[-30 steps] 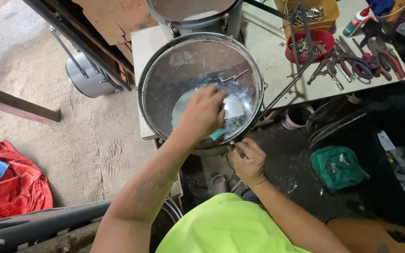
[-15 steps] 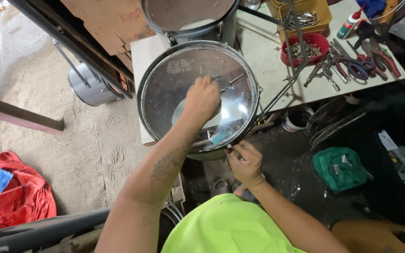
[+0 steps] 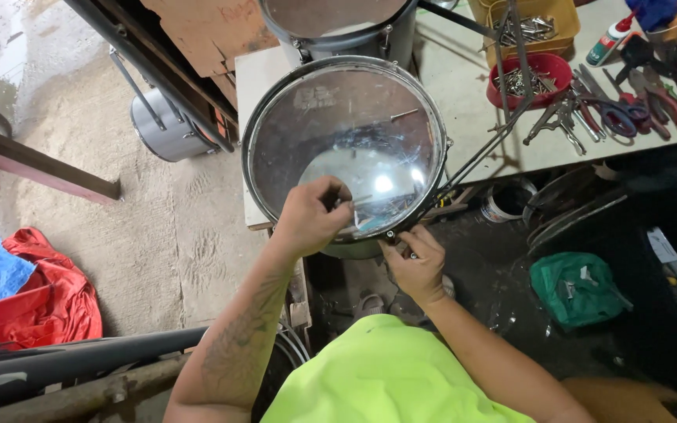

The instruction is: The person inserts and tightens metal bolts into the tension rods of a drum shell using their hands. They work around the rim of the drum, securing the drumhead in place by hand-tightening each bolt sequentially.

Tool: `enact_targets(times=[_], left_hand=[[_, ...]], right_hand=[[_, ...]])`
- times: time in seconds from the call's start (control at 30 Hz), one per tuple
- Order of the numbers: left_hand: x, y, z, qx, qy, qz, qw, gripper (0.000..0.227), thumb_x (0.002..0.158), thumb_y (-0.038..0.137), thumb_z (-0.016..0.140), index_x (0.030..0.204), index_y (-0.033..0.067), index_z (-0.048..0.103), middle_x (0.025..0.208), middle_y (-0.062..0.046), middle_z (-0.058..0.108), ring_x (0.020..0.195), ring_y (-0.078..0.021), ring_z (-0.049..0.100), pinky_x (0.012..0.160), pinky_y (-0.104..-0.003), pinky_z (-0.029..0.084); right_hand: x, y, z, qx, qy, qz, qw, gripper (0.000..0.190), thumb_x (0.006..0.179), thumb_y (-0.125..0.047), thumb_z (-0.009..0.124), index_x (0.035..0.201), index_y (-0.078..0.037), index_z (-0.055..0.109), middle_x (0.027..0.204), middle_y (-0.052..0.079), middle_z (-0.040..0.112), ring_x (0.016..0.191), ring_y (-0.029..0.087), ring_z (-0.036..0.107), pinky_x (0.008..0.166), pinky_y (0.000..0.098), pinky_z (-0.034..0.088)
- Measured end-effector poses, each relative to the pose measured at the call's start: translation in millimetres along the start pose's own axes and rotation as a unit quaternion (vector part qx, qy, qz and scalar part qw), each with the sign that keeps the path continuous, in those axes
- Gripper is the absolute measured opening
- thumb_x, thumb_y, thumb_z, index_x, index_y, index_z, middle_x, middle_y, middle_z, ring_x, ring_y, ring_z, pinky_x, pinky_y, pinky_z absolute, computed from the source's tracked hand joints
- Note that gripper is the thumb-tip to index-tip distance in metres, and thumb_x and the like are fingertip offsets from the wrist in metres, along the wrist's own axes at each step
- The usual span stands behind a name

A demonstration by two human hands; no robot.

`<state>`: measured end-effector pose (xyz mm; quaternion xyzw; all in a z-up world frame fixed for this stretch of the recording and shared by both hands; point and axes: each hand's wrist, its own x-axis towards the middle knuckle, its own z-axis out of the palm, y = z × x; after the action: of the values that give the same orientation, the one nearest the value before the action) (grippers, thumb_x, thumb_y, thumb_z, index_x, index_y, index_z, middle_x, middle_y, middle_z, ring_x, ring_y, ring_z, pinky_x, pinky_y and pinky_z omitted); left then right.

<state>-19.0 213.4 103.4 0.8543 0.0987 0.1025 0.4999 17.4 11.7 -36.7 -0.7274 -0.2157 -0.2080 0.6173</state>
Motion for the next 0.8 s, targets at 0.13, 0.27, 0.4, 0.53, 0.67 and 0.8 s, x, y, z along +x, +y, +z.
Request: enact_targets(times=[0.13,0.27,0.4,0.53,0.67,0.8], left_hand=[[-21.4,-11.3,0.8,-0.115,-0.009,-0.011,0.993,0.017,0.077,0.011,0.079,0.093,0.0061,0.076,0.066,-0.009,0.068,0.063,-0.0129,0.062,0.057,-0.029,0.052],[-32.4,5.5,-0.5,-0.299,-0.022,-0.004,0.954,0.019,0.079,0.001,0.085,0.095,-0.0021,0.076,0.083,-0.015,0.074,0.075,-0.0132,0.068,0.063,-0.028,0.059],[-27.8,-0.6,13.7,-0.377,-0.025,-0.012,0.926,0.021,0.081,-0.006,0.081,0.1,-0.011,0.074,0.09,-0.024,0.077,0.081,-0.0239,0.077,0.07,-0.036,0.067],[-23.2,19.8,21.3,-0.311,-0.033,0.04,0.949,0.019,0.086,-0.002,0.079,0.104,-0.0048,0.078,0.089,-0.02,0.077,0.082,-0.0204,0.075,0.069,-0.036,0.067],[-20.8,21.8,31.6,0.002,-0.049,0.144,0.988,0.027,0.085,0.006,0.079,0.112,0.0043,0.077,0.086,-0.013,0.072,0.078,-0.0247,0.073,0.07,-0.038,0.061],[-23.4,-3.2,50.9,0.206,-0.047,0.216,0.953,0.011,0.082,0.016,0.079,0.093,0.0174,0.076,0.083,-0.001,0.069,0.077,-0.0233,0.073,0.068,-0.034,0.06]], right_hand=[[18.1,-30.3,-8.4,0.008,-0.025,-0.035,0.999,0.019,0.079,-0.006,0.088,0.069,-0.008,0.072,0.059,0.005,0.057,0.045,0.025,0.055,0.05,0.0299,0.048],[19.0,-20.9,-7.4,0.037,-0.028,-0.016,0.999,0.02,0.077,-0.006,0.09,0.068,-0.01,0.072,0.059,0.005,0.058,0.048,0.021,0.058,0.052,0.0286,0.049],[15.0,-6.9,-1.7,0.041,-0.01,-0.007,0.999,0.023,0.074,-0.006,0.092,0.066,-0.008,0.07,0.058,0.006,0.059,0.049,0.022,0.059,0.051,0.0287,0.048],[13.6,-22.6,-5.6,0.015,-0.01,-0.024,1.0,0.023,0.067,-0.004,0.091,0.073,-0.004,0.069,0.068,0.013,0.063,0.059,0.032,0.066,0.054,0.0352,0.052],[15.2,-20.1,-9.3,-0.009,-0.031,-0.029,0.999,0.017,0.072,-0.002,0.087,0.07,-0.008,0.071,0.066,0.009,0.063,0.056,0.031,0.065,0.053,0.0348,0.051],[9.7,2.6,-6.5,0.009,-0.033,-0.007,0.999,0.018,0.072,-0.004,0.087,0.068,-0.012,0.072,0.065,0.005,0.061,0.056,0.026,0.065,0.054,0.0309,0.052]])
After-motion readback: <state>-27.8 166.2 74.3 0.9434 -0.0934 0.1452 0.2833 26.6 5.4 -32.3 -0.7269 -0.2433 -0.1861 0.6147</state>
